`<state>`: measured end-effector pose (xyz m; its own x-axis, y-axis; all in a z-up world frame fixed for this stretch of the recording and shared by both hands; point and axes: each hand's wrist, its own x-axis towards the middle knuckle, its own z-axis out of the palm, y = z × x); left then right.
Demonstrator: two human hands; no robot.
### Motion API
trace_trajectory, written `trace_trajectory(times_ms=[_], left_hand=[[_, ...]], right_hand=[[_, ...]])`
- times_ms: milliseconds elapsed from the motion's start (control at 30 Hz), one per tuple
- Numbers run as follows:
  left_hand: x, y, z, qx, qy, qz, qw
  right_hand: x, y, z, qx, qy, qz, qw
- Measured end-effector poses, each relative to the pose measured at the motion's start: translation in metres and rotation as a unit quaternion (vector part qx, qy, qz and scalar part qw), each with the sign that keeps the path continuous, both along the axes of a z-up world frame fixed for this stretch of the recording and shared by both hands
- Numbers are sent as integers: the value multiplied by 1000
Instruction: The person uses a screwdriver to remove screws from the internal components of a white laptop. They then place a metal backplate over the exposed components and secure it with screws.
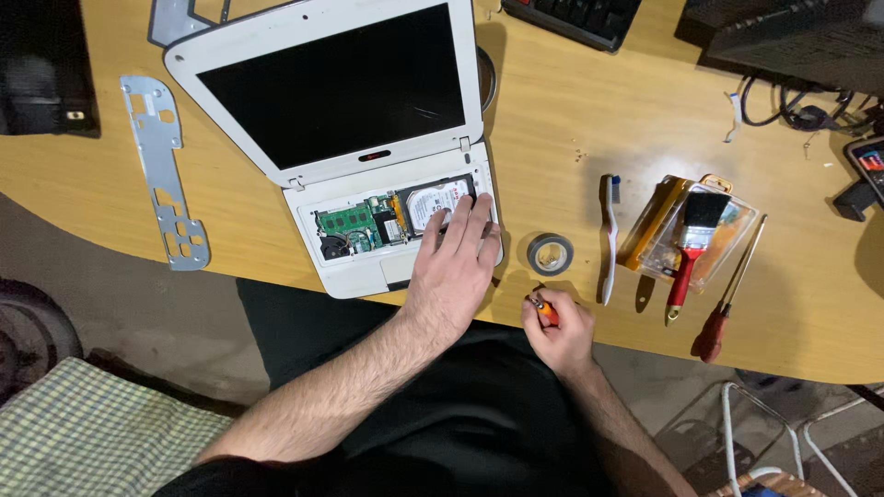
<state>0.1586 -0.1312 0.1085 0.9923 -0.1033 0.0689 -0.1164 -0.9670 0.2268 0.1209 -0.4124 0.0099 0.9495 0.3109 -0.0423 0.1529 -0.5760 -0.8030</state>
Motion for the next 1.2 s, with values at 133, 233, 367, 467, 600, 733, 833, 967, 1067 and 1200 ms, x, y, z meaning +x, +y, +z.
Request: trace_trajectory(times_ms=[133, 233, 367, 467, 600, 733, 833, 967, 1067, 1200], left_hand=[[2, -2, -1, 5, -5, 3, 1000], [3, -2, 1, 9, -1, 9, 1000], [7, -2, 12, 24, 38, -3, 999], [11, -2, 23, 39, 79, -21, 996], [8, -4, 19, 56, 67, -39, 995], [3, -3, 11, 63, 120, -52, 989], [-6, 7, 22, 22, 156, -54, 986], [-46, 17, 3, -81, 94, -38, 992], [-84, 17, -17, -146, 26, -32, 988], [-112, 8, -37, -247, -12, -23, 969]], right_hand=[[-15, -27, -27, 64, 48, -15, 997], [-14, -35, -34, 92, 55, 1, 994], [-12, -29, -26, 130, 48, 12, 990], [-10, -29, -22, 124, 54, 15, 991], [-6, -26, -12, 110, 55, 11, 992], [-4, -32, -18, 165, 81, 14, 983], [6, -29, -10, 146, 74, 20, 986], [-3, -29, 1, 180, 110, -2, 978], [-15, -35, -12, 248, 148, 0, 957], [-21, -36, -17, 335, 172, 26, 926]])
